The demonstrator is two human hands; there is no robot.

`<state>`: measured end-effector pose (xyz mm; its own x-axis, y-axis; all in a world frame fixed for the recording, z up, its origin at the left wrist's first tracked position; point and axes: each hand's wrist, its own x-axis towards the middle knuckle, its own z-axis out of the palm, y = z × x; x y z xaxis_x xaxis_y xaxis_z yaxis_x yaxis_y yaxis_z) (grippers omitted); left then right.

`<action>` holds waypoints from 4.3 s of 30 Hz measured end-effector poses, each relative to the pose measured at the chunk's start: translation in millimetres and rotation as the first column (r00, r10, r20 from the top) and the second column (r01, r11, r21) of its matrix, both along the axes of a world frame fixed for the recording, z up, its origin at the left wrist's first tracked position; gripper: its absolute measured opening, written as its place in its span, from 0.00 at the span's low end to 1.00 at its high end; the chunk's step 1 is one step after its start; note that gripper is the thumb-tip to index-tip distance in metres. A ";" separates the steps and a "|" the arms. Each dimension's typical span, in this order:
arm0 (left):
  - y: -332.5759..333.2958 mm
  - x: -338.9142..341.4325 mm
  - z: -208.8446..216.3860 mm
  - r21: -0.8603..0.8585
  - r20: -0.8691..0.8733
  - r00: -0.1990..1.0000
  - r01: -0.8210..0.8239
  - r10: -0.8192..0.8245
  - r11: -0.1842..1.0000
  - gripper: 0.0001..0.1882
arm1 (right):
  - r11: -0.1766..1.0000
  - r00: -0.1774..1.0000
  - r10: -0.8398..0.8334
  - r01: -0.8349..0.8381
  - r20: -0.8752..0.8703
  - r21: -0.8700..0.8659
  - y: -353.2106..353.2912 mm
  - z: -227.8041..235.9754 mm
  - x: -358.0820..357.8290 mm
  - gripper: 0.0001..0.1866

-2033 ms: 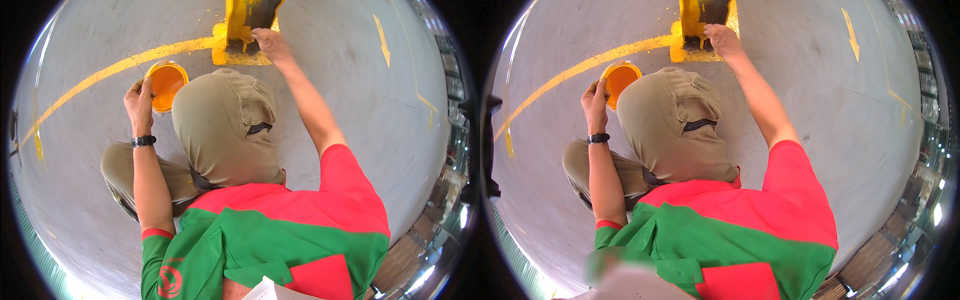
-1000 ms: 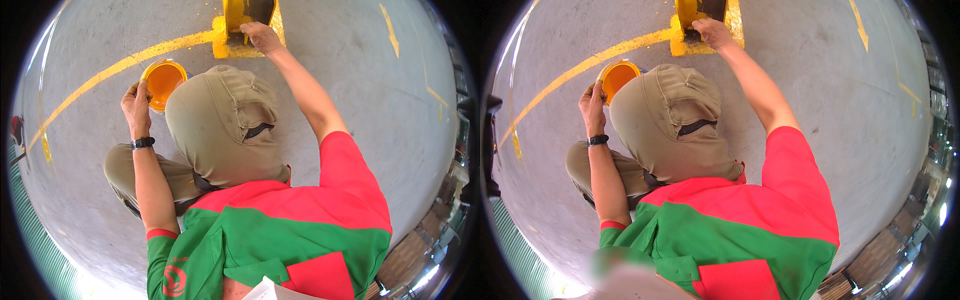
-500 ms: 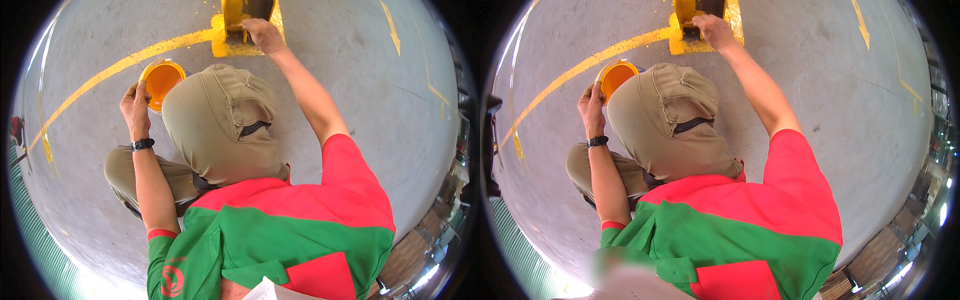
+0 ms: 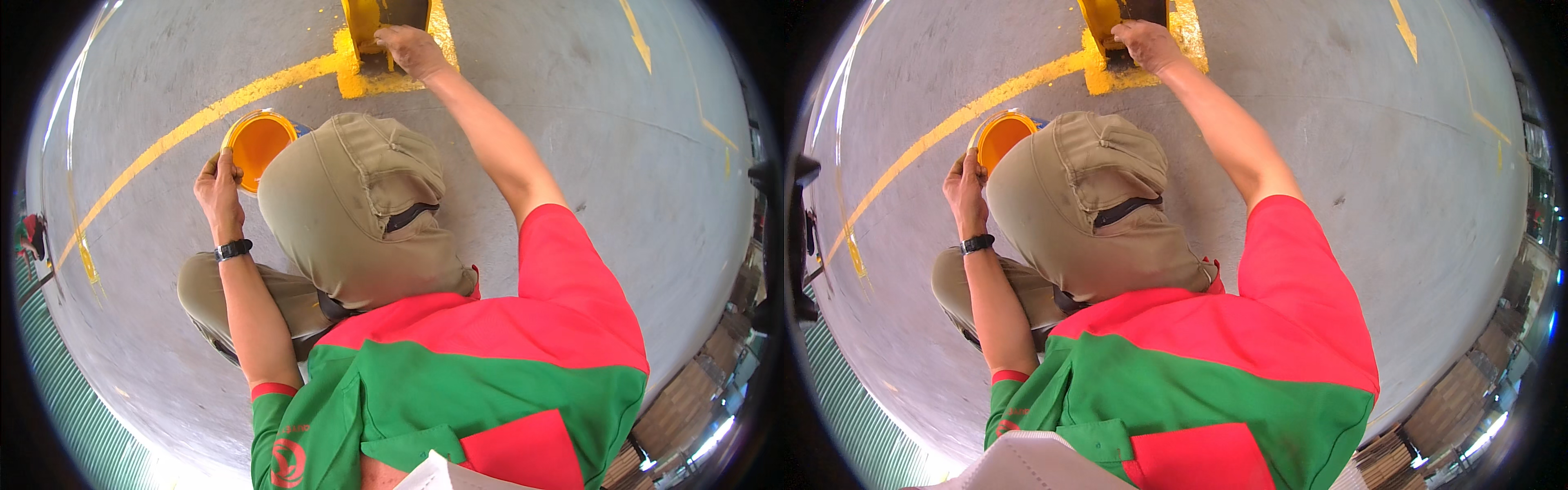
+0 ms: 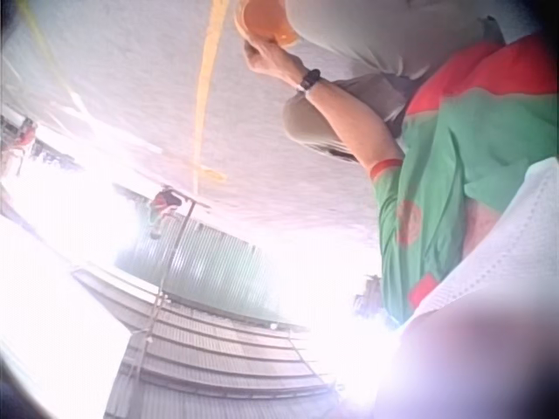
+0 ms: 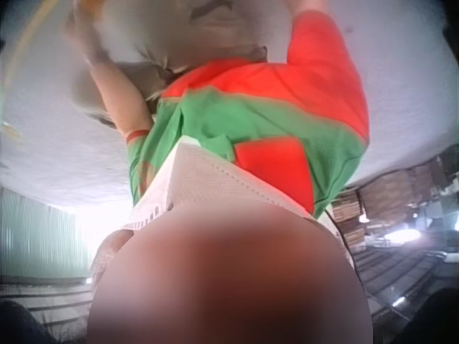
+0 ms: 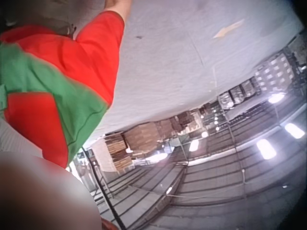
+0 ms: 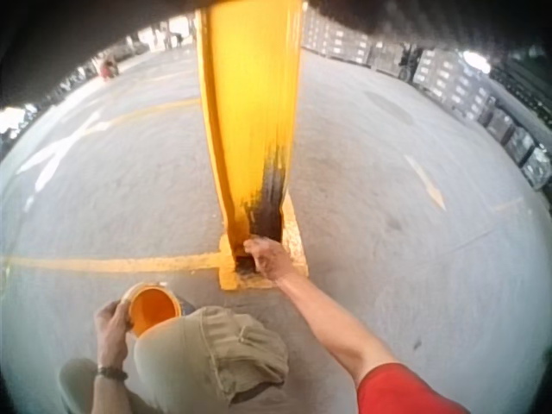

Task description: The person kneels on the warehouse floor and paints a vertical metal pole yellow using a brush and a small paint can. They repeatedly dip the brush into the can and apply paint to the pole's surface and base.

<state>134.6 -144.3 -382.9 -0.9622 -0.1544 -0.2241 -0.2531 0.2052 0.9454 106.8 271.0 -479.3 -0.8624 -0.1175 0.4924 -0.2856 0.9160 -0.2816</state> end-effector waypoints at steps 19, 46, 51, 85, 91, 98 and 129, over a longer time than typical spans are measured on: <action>0.8 2.7 5.7 -0.034 0.010 1.000 0.016 -0.015 0.999 0.20 | 0.988 0.991 -0.131 0.134 -0.037 0.078 2.0 8.6 6.8 0.05; -0.8 -0.7 2.1 -0.033 -0.017 1.000 0.020 -0.021 0.999 0.19 | 0.990 0.942 -0.082 0.115 -0.325 0.082 16.1 87.1 10.6 0.08; -1.2 2.4 2.9 -0.010 -0.020 0.999 0.038 -0.039 0.999 0.18 | 0.994 0.974 0.007 0.018 -0.226 0.111 17.9 88.7 21.9 0.08; -19.8 11.5 2.1 0.009 0.011 0.999 0.036 -0.036 0.999 0.19 | 0.997 0.978 -0.028 0.042 -0.205 0.066 26.8 10.0 46.8 0.12; -19.3 12.9 5.8 0.018 -0.006 0.999 0.039 -0.038 0.999 0.19 | 0.979 0.972 -0.135 0.161 -0.191 0.128 15.9 25.9 50.0 0.07; -20.2 14.9 7.1 0.008 -0.020 0.998 0.056 -0.056 0.998 0.19 | 0.982 0.995 -0.091 0.098 -0.047 0.161 13.0 22.0 40.6 0.06; -54.3 16.3 6.0 -0.023 0.002 0.992 0.125 -0.125 0.992 0.15 | 0.791 0.846 -0.503 0.533 0.176 -0.301 -40.6 -4.3 103.8 0.14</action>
